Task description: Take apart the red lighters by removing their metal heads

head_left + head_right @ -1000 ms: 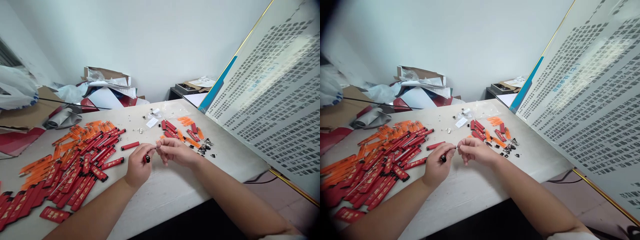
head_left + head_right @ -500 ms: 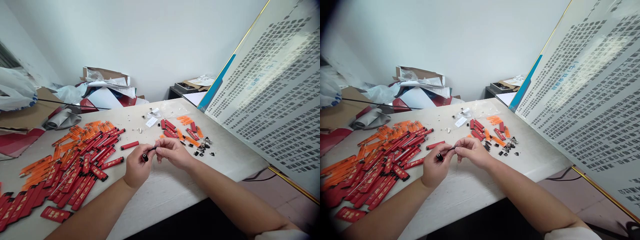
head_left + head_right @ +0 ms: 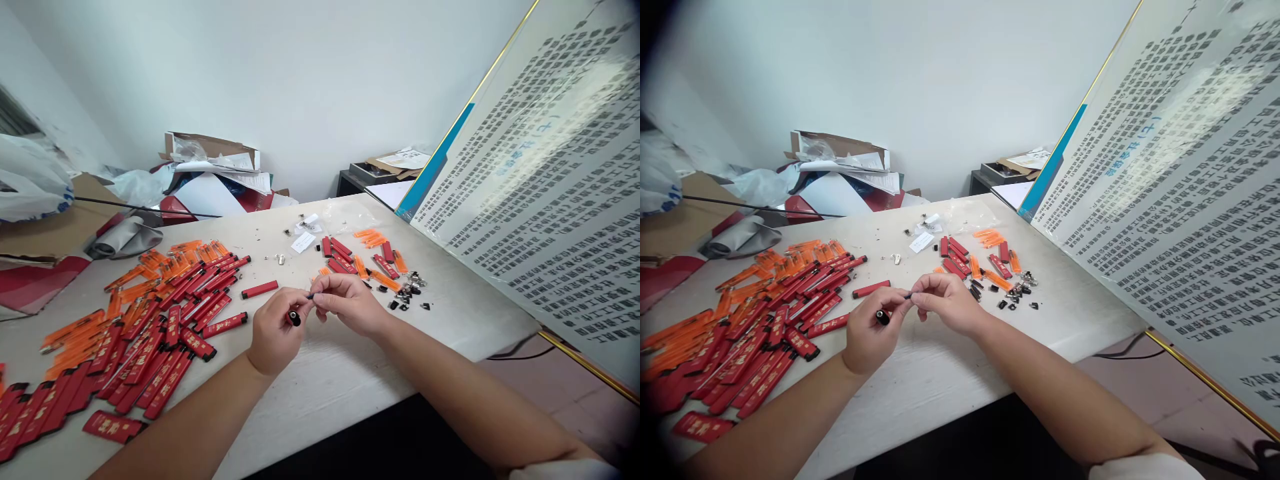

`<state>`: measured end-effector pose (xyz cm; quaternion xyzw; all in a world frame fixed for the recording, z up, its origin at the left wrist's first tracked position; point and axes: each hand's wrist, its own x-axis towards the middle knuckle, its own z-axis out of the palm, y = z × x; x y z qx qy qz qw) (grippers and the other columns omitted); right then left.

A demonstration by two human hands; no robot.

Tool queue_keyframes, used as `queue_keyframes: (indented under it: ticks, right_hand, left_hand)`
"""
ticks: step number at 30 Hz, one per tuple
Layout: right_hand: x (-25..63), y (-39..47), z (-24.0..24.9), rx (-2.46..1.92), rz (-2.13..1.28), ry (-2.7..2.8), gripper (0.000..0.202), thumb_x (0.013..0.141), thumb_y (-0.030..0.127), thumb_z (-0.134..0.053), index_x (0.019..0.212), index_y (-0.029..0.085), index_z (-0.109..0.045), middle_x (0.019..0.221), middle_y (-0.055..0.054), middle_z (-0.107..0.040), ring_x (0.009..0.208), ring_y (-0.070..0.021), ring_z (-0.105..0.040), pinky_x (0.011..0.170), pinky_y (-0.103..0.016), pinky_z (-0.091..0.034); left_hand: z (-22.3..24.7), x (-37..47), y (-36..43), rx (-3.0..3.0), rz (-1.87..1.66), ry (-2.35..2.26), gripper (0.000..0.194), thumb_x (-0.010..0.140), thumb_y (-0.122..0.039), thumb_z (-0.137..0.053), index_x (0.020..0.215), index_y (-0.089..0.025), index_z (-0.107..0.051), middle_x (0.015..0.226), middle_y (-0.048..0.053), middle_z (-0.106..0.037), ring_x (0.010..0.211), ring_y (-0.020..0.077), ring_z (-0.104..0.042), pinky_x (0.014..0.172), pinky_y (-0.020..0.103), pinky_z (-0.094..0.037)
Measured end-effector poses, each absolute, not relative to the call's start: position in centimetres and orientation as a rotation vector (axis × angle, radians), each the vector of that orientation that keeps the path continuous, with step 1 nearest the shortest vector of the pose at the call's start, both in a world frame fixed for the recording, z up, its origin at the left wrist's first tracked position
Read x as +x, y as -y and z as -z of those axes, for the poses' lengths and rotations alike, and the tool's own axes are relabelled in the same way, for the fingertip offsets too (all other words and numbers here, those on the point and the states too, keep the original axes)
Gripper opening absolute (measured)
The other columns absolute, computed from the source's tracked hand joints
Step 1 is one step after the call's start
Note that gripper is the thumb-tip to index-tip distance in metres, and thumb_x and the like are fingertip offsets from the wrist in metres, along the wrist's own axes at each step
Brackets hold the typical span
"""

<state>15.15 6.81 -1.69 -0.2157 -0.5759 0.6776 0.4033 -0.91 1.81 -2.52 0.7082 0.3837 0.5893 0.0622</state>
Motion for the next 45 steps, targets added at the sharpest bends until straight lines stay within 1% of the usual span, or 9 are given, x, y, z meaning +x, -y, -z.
queue_keyframes:
  ticks: [3, 6, 9, 11, 15, 27, 32, 40, 45]
  right_hand:
    - [15.06, -6.75, 1.52, -0.559, -1.692, 1.462, 0.022, 0.079, 0.033, -0.074, 0.08, 0.013, -0.064, 0.067, 0.0, -0.06, 0.055, -0.0097, -0.055, 0.055, -0.025, -0.046]
    - [15.01, -6.73, 1.42, -0.571, -1.689, 1.464, 0.023, 0.079, 0.034, -0.073, 0.079, 0.014, -0.063, 0.067, 0.001, -0.059, 0.054, -0.0095, -0.054, 0.054, -0.025, -0.046]
    - [15.02, -6.74, 1.34, -0.588, -1.651, 1.47, 0.023, 0.08, 0.035, -0.072, 0.08, 0.015, -0.063, 0.067, 0.001, -0.059, 0.054, -0.0095, -0.054, 0.054, -0.025, -0.047]
    - [15.03, -6.73, 1.26, -0.603, -1.606, 1.484, 0.023, 0.08, 0.036, -0.072, 0.079, 0.015, -0.063, 0.068, 0.001, -0.058, 0.055, -0.0096, -0.054, 0.054, -0.026, -0.048]
    - [15.04, -6.73, 1.21, -0.622, -1.545, 1.507, 0.024, 0.079, 0.037, -0.073, 0.077, 0.016, -0.062, 0.065, 0.002, -0.055, 0.055, -0.0095, -0.053, 0.054, -0.026, -0.047]
    - [14.94, -6.95, 1.97, -0.574, -1.535, 1.48, 0.02, 0.081, 0.033, -0.071, 0.074, 0.016, -0.062, 0.062, 0.002, -0.055, 0.054, -0.0098, -0.052, 0.055, -0.026, -0.043]
    - [14.78, -6.84, 1.88, -0.619, -1.601, 1.394, 0.021, 0.077, 0.031, -0.074, 0.07, 0.015, -0.063, 0.058, 0.002, -0.054, 0.051, -0.0097, -0.052, 0.053, -0.025, -0.042]
    - [14.29, -6.55, 1.11, -0.662, -1.718, 1.188, 0.021, 0.064, 0.027, -0.081, 0.061, 0.014, -0.064, 0.053, 0.003, -0.053, 0.045, -0.0088, -0.05, 0.045, -0.023, -0.039]
    - [14.48, -6.71, 1.01, -0.661, -1.78, 1.145, 0.018, 0.062, 0.024, -0.081, 0.06, 0.013, -0.066, 0.05, 0.002, -0.053, 0.043, -0.009, -0.05, 0.044, -0.023, -0.038]
  left_hand:
    - [2.48, -0.84, -1.79, 2.17, -1.773, -1.134, 0.012, 0.082, -0.008, -0.065, 0.082, -0.019, -0.06, 0.083, 0.002, -0.07, 0.071, 0.0104, -0.064, 0.06, 0.02, -0.051]
    - [2.51, -0.79, -1.81, 2.149, -1.768, -1.151, 0.01, 0.084, -0.011, -0.064, 0.081, -0.019, -0.061, 0.082, 0.002, -0.07, 0.07, 0.0106, -0.064, 0.06, 0.021, -0.051]
    - [2.54, -0.78, -1.85, 2.12, -1.787, -1.215, 0.007, 0.084, -0.013, -0.065, 0.087, -0.02, -0.064, 0.078, 0.001, -0.069, 0.067, 0.0105, -0.063, 0.06, 0.021, -0.051]
    - [2.54, -0.79, -1.87, 2.138, -1.791, -1.217, 0.011, 0.084, -0.013, -0.065, 0.092, -0.02, -0.066, 0.079, 0.002, -0.068, 0.067, 0.0107, -0.063, 0.06, 0.022, -0.052]
    - [2.51, -0.78, -1.82, 2.164, -1.764, -1.177, 0.013, 0.085, -0.013, -0.063, 0.095, -0.02, -0.068, 0.081, 0.003, -0.068, 0.069, 0.0112, -0.062, 0.062, 0.022, -0.053]
    - [2.09, -0.66, -1.85, 2.147, -1.755, -1.231, 0.008, 0.086, -0.013, -0.062, 0.086, -0.019, -0.068, 0.075, 0.002, -0.065, 0.064, 0.0104, -0.059, 0.059, 0.022, -0.049]
    - [2.16, -0.65, -1.86, 2.166, -1.768, -1.242, 0.007, 0.086, -0.014, -0.062, 0.085, -0.019, -0.067, 0.074, 0.001, -0.063, 0.063, 0.0102, -0.058, 0.058, 0.022, -0.048]
    - [2.33, -0.69, -1.84, 2.203, -1.768, -1.224, 0.01, 0.086, -0.011, -0.061, 0.087, -0.019, -0.066, 0.075, 0.001, -0.062, 0.064, 0.01, -0.057, 0.058, 0.022, -0.048]
    - [2.29, -0.79, -1.73, 2.253, -1.783, -1.16, 0.017, 0.083, -0.005, -0.062, 0.091, -0.019, -0.066, 0.079, 0.002, -0.064, 0.067, 0.0105, -0.059, 0.061, 0.022, -0.049]
